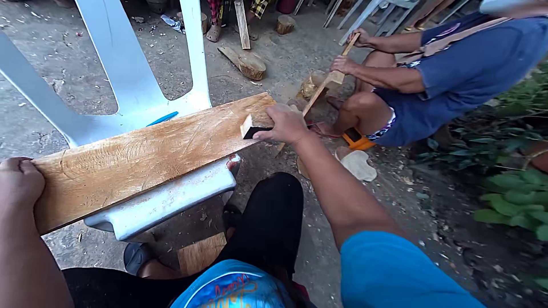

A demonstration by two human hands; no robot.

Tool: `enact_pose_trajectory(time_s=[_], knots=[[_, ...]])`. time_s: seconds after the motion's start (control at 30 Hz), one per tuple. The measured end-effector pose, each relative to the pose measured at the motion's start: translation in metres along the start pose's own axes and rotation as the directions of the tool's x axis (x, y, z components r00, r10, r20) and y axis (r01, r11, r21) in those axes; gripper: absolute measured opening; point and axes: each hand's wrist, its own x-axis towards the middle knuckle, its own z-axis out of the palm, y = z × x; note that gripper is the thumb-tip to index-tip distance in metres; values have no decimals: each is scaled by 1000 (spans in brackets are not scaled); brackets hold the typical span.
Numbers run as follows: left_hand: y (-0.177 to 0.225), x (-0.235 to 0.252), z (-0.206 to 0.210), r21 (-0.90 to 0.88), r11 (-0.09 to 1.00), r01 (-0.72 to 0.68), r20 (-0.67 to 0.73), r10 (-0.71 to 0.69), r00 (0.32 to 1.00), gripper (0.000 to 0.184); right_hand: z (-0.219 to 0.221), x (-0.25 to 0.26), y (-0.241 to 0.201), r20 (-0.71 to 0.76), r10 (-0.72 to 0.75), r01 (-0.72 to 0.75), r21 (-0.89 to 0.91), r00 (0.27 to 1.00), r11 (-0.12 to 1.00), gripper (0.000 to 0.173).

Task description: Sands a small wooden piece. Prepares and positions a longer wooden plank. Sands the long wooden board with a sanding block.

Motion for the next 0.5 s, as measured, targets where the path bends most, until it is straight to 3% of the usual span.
enact_pose_trajectory(time_s=[0.07, 0.13, 0.23, 0.3, 0.4, 0.5], knots=[[-8, 3, 3, 57, 996, -70, -28, 72, 997, 50, 11, 3, -75, -71, -163, 165, 21, 984, 986, 91], [-45, 23, 19, 167, 938, -302, -191, 332, 924, 51, 20, 5, -165, -116, -334, 342, 60, 935, 938, 86], [-23, 18, 5, 123, 989, -87, -35, 92, 995, 50, 19, 4, -293, -65, -546, 547, 199, 835, 813, 75], [-19, 16, 3, 113, 993, -39, -31, 43, 999, 48, 7, 8, -340, 72, -630, 589, 288, 773, 755, 72], [-14, 13, 0, 128, 991, -38, -35, 43, 998, 48, -1, 19, -339, 107, -643, 576, 350, 759, 739, 67], [0, 2, -8, 151, 986, -68, -14, 71, 997, 48, 2, 29, -271, 33, -494, 463, 299, 869, 835, 62]])
